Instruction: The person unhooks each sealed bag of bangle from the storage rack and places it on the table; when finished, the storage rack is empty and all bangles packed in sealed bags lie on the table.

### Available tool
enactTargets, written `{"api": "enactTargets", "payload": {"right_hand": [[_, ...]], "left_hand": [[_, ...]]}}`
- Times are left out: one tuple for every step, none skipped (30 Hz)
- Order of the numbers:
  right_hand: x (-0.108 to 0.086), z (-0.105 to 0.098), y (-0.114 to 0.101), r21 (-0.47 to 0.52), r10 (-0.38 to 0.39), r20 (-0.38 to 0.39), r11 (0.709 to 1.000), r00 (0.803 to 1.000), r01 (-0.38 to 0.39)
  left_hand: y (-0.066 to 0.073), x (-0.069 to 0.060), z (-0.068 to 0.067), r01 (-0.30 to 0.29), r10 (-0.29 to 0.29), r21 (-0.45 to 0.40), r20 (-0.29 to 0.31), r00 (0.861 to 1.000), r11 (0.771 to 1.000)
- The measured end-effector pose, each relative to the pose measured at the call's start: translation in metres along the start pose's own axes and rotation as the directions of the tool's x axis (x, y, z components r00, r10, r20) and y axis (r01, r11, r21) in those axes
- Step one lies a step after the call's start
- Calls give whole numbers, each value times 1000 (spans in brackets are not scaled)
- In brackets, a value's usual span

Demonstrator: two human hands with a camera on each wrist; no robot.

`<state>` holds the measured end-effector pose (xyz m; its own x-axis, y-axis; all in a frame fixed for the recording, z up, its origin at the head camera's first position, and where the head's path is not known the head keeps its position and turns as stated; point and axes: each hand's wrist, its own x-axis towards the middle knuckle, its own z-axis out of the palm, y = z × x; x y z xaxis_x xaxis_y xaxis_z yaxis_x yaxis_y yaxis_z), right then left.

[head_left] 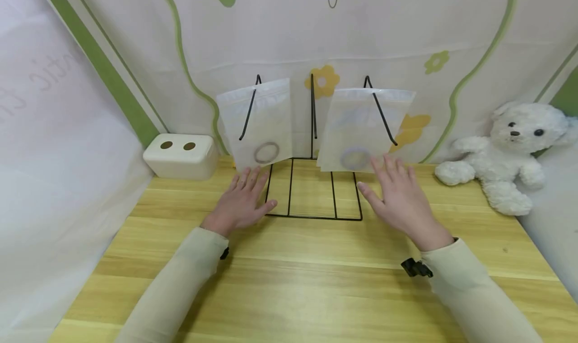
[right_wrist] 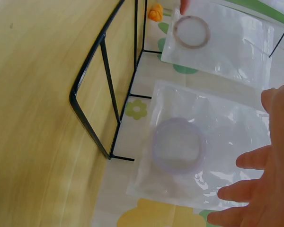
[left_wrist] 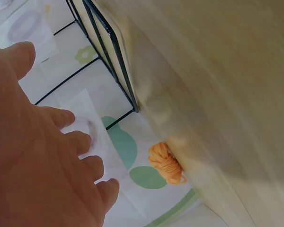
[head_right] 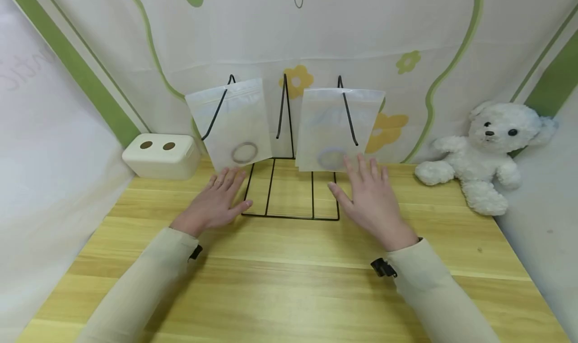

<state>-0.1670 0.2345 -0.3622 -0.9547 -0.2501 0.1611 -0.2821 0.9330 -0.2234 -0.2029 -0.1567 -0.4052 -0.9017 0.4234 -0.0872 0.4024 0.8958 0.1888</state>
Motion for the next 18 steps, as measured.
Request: {"api": "enactTargets", "payload": {"right_hand": [[1, -2, 1, 14, -1, -12, 1000, 1000, 1], [2, -4, 2, 30, 1, -26, 1000, 1000, 0], [2, -6, 3, 48, 8, -39, 999, 999, -6], [2, -8, 4, 69, 19, -52, 998, 998, -15], [2, -10, 6, 90, 29, -69, 996, 997, -23], [2, -11, 7, 109, 38, -91, 994, 995, -28], [2, -13, 9, 130, 47, -119, 991, 992, -32], [2, -13, 11, 154, 51, -161, 988, 986, -26], [3, -14, 13, 177, 54, -207, 984, 977, -17], [3, -14, 15, 198, 48, -262, 980, 964, 5], [4, -14, 17, 214, 45, -314, 977, 948, 25], [5, -14, 19, 225, 41, -366, 973, 930, 45], [6, -14, 21, 240, 42, -411, 969, 911, 64], [8, -14, 23, 258, 49, -452, 963, 890, 78], [9, -16, 25, 280, 66, -478, 956, 876, 81], [10, -17, 27, 301, 81, -500, 950, 862, 85], [11, -18, 28, 324, 103, -514, 943, 851, 82], [13, -19, 30, 348, 123, -531, 934, 838, 84]], "left_hand": [[-1, 1, 0, -2, 2, -7, 7, 1000, 1000], [-1, 2, 0, -3, 3, -13, 15, 1000, 1000], [-2, 3, 0, -5, 5, -17, 23, 1000, 1000], [-2, 5, 0, -7, 7, -19, 31, 999, 1000], [-3, 7, 0, -7, 7, -13, 42, 999, 1000], [-4, 9, 1, -7, 8, -7, 52, 999, 1000], [-5, 12, 1, -6, 6, -3, 65, 998, 1000], [-6, 14, 1, -5, 5, 2, 82, 997, 1000], [-7, 16, 2, -4, 4, 2, 99, 995, 1000], [-8, 19, 2, 0, 0, 2, 120, 993, 1000], [-9, 21, 2, 3, -4, 3, 140, 990, 1000], [-11, 23, 2, 5, -5, -1, 158, 987, 1000], [-12, 25, 2, 8, -7, -2, 177, 984, 1000], [-13, 27, 2, 7, -7, -1, 191, 981, 1000], [-15, 29, 2, 9, -9, -2, 204, 979, 1000], [-16, 32, 3, 10, -9, -4, 215, 977, 1000], [-18, 34, 3, 10, -8, -5, 222, 975, 1000], [-19, 37, 3, 9, -8, -5, 226, 974, 1000]]}}
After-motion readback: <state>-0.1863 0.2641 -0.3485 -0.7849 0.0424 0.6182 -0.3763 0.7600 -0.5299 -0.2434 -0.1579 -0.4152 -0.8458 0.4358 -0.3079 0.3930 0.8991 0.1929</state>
